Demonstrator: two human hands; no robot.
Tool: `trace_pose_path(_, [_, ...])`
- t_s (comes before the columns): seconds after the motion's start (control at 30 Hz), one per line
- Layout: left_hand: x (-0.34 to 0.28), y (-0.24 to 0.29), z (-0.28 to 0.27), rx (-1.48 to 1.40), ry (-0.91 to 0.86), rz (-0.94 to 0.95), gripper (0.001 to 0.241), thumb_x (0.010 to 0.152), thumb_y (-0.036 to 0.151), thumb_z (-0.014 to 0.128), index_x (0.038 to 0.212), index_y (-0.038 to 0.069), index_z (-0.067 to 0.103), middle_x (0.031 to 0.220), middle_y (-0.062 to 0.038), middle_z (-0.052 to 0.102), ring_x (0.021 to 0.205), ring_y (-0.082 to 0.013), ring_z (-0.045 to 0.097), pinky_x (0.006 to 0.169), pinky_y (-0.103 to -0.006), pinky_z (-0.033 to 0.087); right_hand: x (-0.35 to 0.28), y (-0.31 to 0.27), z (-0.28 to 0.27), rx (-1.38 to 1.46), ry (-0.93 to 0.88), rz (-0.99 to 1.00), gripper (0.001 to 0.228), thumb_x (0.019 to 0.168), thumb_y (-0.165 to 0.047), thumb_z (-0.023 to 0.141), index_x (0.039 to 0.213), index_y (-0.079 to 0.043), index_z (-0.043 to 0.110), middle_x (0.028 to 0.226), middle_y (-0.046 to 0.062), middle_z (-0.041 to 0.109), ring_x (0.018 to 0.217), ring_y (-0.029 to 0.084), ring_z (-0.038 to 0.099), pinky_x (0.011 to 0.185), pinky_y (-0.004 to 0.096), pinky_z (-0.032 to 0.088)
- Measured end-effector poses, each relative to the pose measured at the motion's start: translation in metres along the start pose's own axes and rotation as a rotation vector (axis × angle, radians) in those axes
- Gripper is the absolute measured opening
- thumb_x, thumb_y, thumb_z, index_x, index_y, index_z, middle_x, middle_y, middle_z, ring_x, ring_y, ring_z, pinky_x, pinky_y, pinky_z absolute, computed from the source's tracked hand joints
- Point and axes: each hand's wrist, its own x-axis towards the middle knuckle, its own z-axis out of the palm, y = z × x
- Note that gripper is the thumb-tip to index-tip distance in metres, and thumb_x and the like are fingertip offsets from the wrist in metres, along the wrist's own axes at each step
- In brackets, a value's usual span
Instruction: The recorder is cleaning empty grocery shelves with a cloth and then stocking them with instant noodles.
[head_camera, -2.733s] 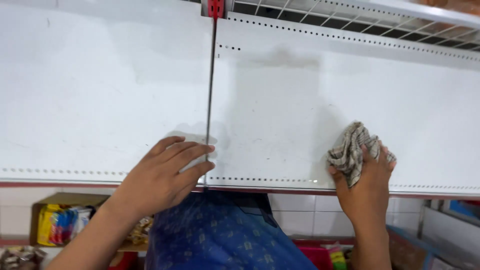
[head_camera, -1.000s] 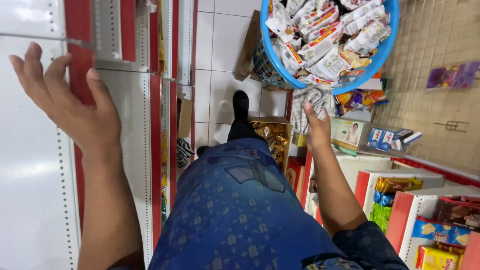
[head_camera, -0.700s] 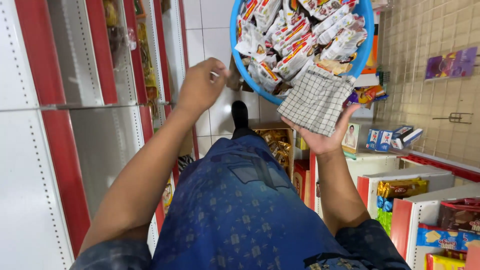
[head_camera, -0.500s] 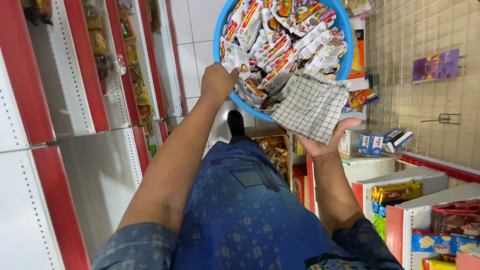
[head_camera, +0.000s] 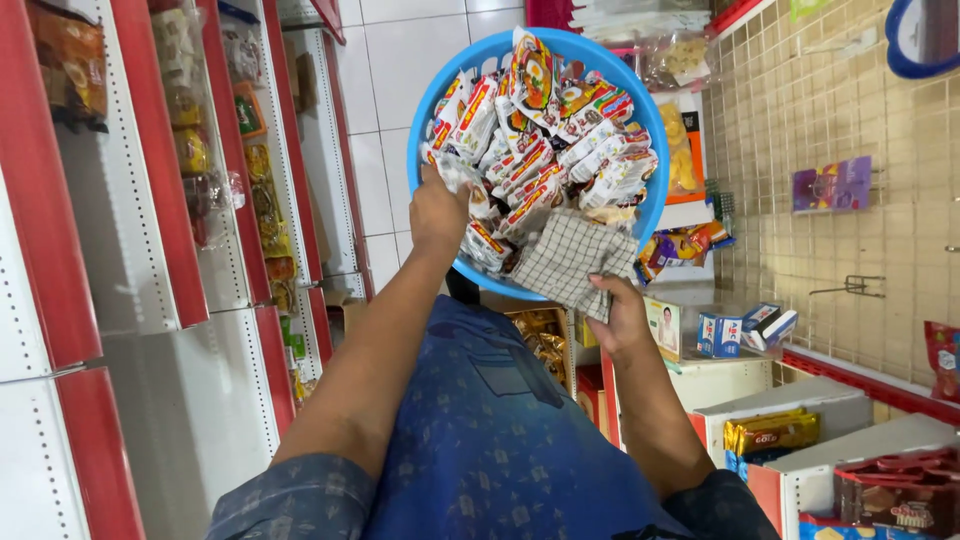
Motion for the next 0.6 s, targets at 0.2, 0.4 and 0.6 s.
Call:
trace_pose_path(0.2, [0.017, -0.011, 0.004, -0.137, 0.078, -0.034, 0.036, 0.083, 0.018, 0.077, 0.107, -0.001, 0.058, 0.104, -0.025, 0.071, 0.099, -0.0428, 0.069, 0.087, -0.0488, 0.055, -0.020, -0.022, 0.077, -0.435, 0.209, 0.127, 0.076, 0.078, -0.026, 0.080, 0.145, -0.008, 0.047, 0.140, 0.013, 0.060, 0.127, 0.029, 0.059, 0.105, 0.053, 0.044])
trace_pose_path(0.4, [0.017, -0.053, 0.000, -0.279, 0.105, 0.113, 0.056, 0.074, 0.008, 0.083, 0.119, -0.005, 0.053, 0.107, -0.023, 0.064, 0.098, -0.0367, 0.067, 0.086, -0.0427, 0.055, -0.017, -0.018, 0.092, -0.613, 0.345, 0.256, 0.083, 0.078, -0.032, 0.077, 0.151, -0.013, 0.044, 0.154, 0.011, 0.051, 0.143, 0.033, 0.042, 0.108, 0.073, 0.019])
trace_pose_path(0.6, [-0.033, -0.080, -0.057, -0.993, -0.589, -0.259, 0.073, 0.079, 0.005, 0.067, 0.148, -0.001, 0.045, 0.125, -0.018, 0.068, 0.108, -0.0286, 0.070, 0.088, -0.0389, 0.060, -0.013, -0.005, 0.088, -0.604, 0.212, 0.100, 0.078, 0.080, -0.030, 0.079, 0.148, -0.008, 0.046, 0.150, 0.015, 0.055, 0.138, 0.033, 0.052, 0.110, 0.056, 0.036])
